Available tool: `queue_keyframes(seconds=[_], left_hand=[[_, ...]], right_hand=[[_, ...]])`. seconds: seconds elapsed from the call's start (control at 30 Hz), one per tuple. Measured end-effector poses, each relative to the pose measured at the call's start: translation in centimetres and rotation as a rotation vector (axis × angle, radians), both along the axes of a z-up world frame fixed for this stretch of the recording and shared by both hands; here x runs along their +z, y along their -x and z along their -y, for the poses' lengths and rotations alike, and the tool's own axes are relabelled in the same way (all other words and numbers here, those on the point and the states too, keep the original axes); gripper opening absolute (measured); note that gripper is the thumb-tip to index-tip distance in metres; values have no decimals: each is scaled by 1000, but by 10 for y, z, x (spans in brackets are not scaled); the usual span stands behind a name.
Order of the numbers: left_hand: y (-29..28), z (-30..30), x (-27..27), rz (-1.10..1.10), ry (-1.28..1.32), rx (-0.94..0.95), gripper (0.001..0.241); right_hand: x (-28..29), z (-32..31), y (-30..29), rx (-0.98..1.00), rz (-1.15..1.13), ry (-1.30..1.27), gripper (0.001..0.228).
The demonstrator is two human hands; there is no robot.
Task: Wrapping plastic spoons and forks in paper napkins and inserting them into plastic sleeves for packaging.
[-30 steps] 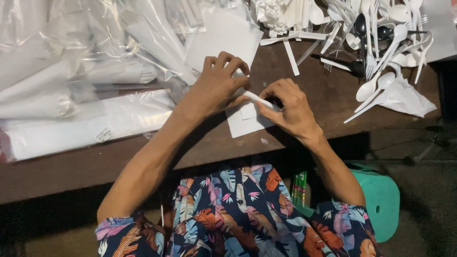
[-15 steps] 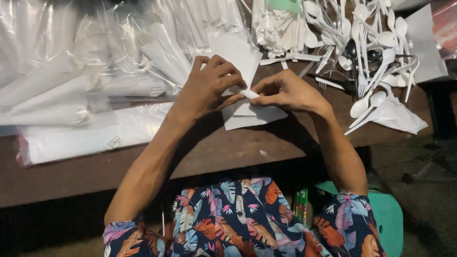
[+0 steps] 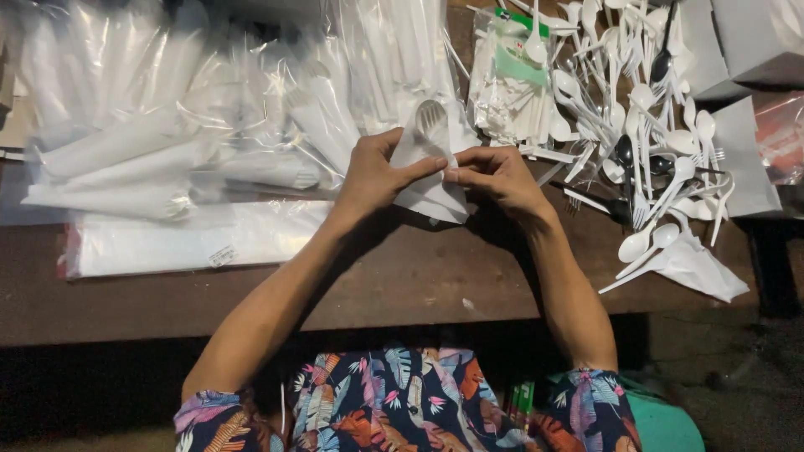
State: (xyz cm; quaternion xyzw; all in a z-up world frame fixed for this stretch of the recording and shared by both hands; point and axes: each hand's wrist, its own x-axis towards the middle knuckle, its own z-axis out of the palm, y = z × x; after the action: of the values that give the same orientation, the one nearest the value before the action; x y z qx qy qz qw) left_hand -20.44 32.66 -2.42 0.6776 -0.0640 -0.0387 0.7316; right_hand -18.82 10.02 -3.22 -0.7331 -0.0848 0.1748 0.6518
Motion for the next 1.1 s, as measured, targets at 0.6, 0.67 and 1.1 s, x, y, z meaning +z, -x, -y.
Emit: queue_keyframes(seconds=[0.6,0.67,1.1], left_hand=[[-2,-16,4,80,-84,41,22],[0,-19,9,55,-35,37,23],[-11,-25,-7,47,184,-163,48]], right_hand=[[-14,13,-7,-114,14,-82,15],[0,7,-1,-147,11,-95,15],[-47,37,-6,-51,-55,-445,9]])
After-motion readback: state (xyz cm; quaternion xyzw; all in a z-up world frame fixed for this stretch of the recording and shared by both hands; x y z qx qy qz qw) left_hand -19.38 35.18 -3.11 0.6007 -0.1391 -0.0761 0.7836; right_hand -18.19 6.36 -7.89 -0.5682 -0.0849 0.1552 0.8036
